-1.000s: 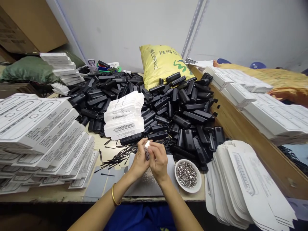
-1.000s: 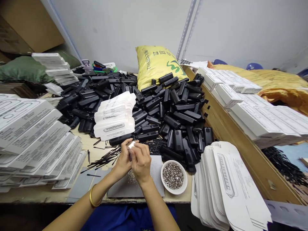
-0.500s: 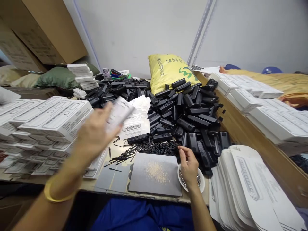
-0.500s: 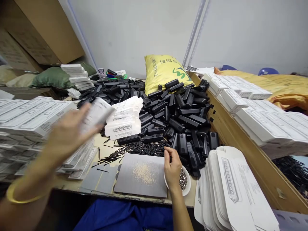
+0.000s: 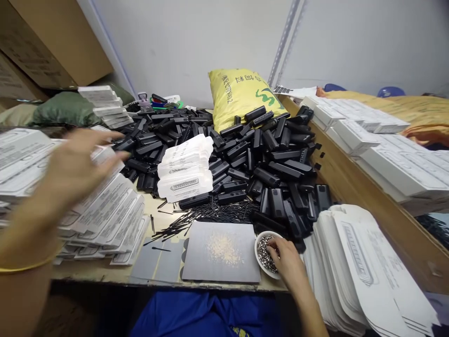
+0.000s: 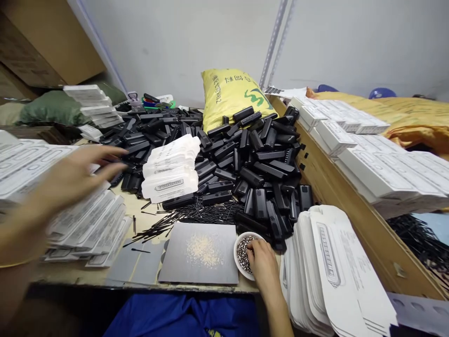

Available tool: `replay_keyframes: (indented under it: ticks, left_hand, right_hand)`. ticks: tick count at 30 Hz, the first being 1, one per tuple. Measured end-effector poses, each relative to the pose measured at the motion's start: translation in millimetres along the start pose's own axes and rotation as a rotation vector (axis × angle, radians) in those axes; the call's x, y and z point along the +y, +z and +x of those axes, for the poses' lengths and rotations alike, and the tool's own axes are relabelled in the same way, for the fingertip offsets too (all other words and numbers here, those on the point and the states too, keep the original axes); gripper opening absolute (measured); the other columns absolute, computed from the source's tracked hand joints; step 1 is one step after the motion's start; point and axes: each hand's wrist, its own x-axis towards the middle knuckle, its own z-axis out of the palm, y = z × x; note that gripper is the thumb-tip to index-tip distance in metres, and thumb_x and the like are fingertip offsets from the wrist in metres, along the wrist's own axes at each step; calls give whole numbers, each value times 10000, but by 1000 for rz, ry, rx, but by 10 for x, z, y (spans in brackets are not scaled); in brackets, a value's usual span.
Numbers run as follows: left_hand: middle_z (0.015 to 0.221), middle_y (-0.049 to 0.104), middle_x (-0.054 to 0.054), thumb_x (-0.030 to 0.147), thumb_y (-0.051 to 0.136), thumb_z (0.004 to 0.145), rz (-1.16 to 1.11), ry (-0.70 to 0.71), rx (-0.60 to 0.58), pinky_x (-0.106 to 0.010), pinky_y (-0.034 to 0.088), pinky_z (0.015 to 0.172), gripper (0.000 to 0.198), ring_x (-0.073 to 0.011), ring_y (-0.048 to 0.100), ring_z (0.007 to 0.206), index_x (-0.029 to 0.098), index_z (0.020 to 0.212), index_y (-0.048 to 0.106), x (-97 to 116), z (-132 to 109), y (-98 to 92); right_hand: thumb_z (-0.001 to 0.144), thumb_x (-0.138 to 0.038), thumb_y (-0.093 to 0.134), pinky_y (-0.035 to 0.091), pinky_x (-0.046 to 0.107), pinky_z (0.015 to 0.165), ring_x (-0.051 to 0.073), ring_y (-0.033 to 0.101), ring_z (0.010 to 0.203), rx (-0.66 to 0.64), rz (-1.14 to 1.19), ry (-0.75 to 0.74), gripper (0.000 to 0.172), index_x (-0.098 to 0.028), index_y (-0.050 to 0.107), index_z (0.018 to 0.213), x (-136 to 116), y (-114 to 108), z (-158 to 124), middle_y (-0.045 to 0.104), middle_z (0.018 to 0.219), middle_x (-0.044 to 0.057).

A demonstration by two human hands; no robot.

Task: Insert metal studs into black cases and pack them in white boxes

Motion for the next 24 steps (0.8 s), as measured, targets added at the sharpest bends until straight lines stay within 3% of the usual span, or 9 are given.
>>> replay_keyframes:
  ticks: [2, 4, 7, 10, 14, 21, 24]
  left_hand:
    - [1031, 645, -7, 472, 460, 835, -302, 177, -258, -325, 450, 874, 455, -153, 603, 966, 149, 1110, 625, 623, -167, 483]
    - [1095, 646, -80, 305, 519, 833, -438, 309, -532, -356, 460, 914, 332, -208, 597, 1022, 159, 1116, 616, 1141, -344, 1072]
    - [1122, 623, -130, 128, 583, 745, -452, 375, -616, -391, 455, 918, 405, -268, 576, 1051, 166, 1148, 600, 1660, -571, 1846]
    - [1072, 618, -168, 32, 559, 703, -435, 340, -616, -448, 443, 905, 503, -311, 560, 1045, 129, 1196, 560, 1891, -699, 2248]
    - [1023, 637, -129, -2, 529, 714, -480, 315, -621, -409, 441, 916, 495, -273, 575, 1024, 149, 1184, 560, 1851, -742, 2295]
    - [1125, 648, -67, 228, 641, 790, -675, 265, -547, -358, 434, 953, 307, -234, 581, 1064, 217, 1095, 612, 1465, -777, 1838]
    - [1066, 668, -68, 335, 693, 760, -957, 22, -475, -380, 426, 968, 287, -242, 592, 1041, 209, 1011, 632, 1450, -900, 1670]
  right_hand:
    - [811, -247, 507, 434, 366, 712, 251, 590, 765, -29, -108, -27, 125, -224, 594, 724, 54, 70, -17, 657, 786, 59]
    - [813, -219, 511, 422, 357, 698, 248, 586, 769, -42, -163, -32, 125, -221, 576, 705, 73, 110, -30, 644, 774, 55]
    - [824, -194, 509, 412, 341, 693, 240, 590, 813, -41, -163, -47, 99, -220, 595, 784, 57, 124, -40, 645, 835, 51]
    - [831, -177, 500, 406, 330, 695, 229, 588, 821, -27, -152, -69, 111, -221, 593, 791, 37, 126, -44, 638, 849, 47]
    - [839, -181, 490, 405, 330, 703, 228, 577, 799, 3, -136, -76, 134, -215, 564, 733, 44, 137, -45, 624, 798, 45]
    - [878, -233, 444, 431, 334, 714, 209, 567, 742, 101, 38, 7, 129, -213, 536, 790, 27, 129, -49, 620, 782, 45]
    - [865, -209, 437, 444, 329, 692, 203, 571, 720, 93, 66, 38, 131, -212, 546, 792, 8, 134, -43, 614, 771, 43]
